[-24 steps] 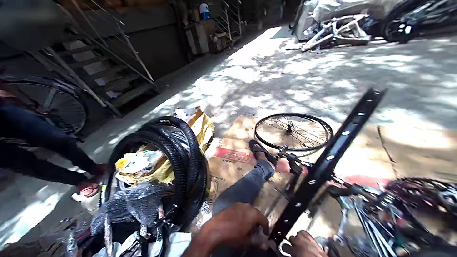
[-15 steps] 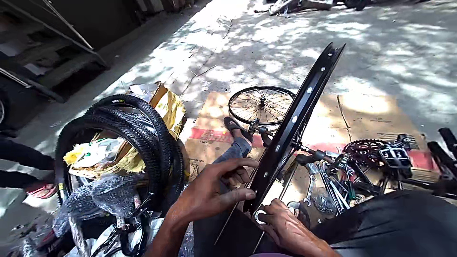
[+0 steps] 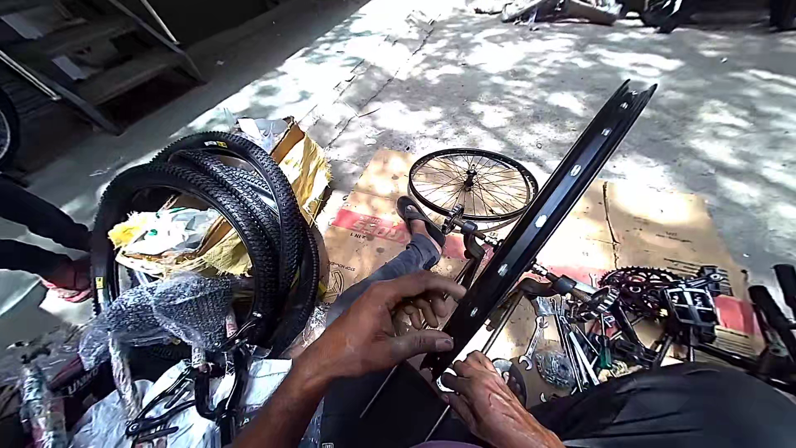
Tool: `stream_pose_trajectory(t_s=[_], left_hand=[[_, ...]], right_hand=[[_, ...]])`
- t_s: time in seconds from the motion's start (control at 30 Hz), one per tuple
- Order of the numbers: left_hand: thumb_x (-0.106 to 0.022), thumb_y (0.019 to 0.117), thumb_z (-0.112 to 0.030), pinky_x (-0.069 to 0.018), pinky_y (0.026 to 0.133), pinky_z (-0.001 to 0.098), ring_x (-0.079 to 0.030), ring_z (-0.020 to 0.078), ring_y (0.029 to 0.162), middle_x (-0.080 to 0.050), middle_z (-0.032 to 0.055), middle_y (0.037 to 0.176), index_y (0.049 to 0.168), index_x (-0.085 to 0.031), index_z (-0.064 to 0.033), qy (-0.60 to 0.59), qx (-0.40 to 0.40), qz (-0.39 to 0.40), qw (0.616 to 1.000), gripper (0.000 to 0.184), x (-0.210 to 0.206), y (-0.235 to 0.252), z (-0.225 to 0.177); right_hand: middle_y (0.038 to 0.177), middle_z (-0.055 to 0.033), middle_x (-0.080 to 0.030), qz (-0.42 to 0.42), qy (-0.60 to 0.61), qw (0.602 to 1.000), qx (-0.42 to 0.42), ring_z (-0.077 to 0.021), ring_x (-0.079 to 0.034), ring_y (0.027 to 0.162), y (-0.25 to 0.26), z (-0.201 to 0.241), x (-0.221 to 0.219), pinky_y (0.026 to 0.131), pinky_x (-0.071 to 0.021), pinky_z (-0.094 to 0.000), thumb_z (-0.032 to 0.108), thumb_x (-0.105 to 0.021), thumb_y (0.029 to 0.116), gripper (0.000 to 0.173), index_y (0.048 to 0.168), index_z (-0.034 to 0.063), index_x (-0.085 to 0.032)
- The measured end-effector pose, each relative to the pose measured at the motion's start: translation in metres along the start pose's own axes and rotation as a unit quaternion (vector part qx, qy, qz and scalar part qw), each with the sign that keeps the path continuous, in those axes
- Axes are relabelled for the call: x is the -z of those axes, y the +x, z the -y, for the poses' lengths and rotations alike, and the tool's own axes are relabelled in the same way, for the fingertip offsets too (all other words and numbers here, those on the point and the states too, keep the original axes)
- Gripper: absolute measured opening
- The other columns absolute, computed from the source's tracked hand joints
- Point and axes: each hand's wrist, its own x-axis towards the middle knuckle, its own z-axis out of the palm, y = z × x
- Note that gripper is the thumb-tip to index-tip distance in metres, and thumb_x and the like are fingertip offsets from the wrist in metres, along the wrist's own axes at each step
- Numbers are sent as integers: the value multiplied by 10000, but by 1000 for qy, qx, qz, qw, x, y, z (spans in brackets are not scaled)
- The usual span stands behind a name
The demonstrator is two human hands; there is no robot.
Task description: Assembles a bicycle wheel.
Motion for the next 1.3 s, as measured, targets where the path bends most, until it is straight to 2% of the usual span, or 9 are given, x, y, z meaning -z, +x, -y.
stream_pose_trajectory(t_s=[0.07,0.17,0.4,0.57,0.8,0.9,1.0,1.17,1.3], left_hand=[[-754,906,-336,-574,731,299,-648,76,780,-674,-52,837,918,-733,-153,153,55,101,982,185,4,-8,11],[-736,925,-393,-548,883,500,-683,226,959,-720,54,1004,1102,-731,-152,294,168,259,905,300,-2,-15,18],[-768,901,-244,-600,899,307,-658,92,1036,-667,-18,1182,1326,-640,-117,82,-2,-10,997,462,-6,-3,1],[-748,921,-370,-533,910,506,-678,257,983,-717,93,1028,1138,-719,-109,296,173,268,900,341,-6,-11,15],[-769,892,-173,-612,869,325,-671,120,999,-672,2,1160,1320,-629,-99,25,2,-20,999,457,-8,-6,4],[-734,929,-275,-562,800,369,-658,139,836,-685,8,870,963,-726,-112,201,100,150,963,166,-8,-16,20],[-714,943,-298,-508,932,556,-664,332,1052,-702,144,1093,1207,-698,-112,324,226,310,865,323,-21,-16,27],[-783,885,-245,-582,954,321,-648,94,1103,-653,-24,1264,1419,-574,-168,96,37,29,994,579,-7,-9,3],[-743,919,-280,-548,812,358,-648,126,859,-675,-15,875,928,-717,-132,216,96,138,962,151,-4,-16,16]], right_hand=[[921,-25,-662,-1,-2,1000,1,-228,-628,954,0,0,0,1003,-437,-452,445,-470,1045,360,1006,196,-726],[933,-25,-675,-2,-3,1000,3,-228,-635,966,0,0,0,1001,-444,-458,448,-477,1042,359,1005,196,-730],[910,-10,-661,-8,-16,1000,6,-217,-622,939,0,1,-2,973,-446,-440,452,-472,1038,356,979,206,-722],[897,-17,-656,-5,-18,1000,7,-223,-626,926,2,0,0,966,-452,-443,453,-476,1035,358,970,203,-723],[922,-15,-660,7,-23,1000,2,-218,-621,946,2,1,1,976,-440,-436,458,-451,1040,373,985,206,-720],[917,-23,-664,10,-23,1000,0,-230,-626,948,3,2,2,986,-441,-444,471,-446,1045,392,1002,204,-730],[921,-31,-670,10,-24,1000,2,-243,-634,961,3,2,0,1002,-443,-455,464,-443,1043,392,1017,203,-735],[917,-18,-660,6,-26,1000,0,-227,-620,962,3,3,-1,999,-433,-436,463,-433,1045,388,1008,212,-727],[899,-18,-653,2,-25,1000,6,-227,-619,942,3,3,-1,986,-439,-437,464,-437,1047,388,1001,210,-726]])
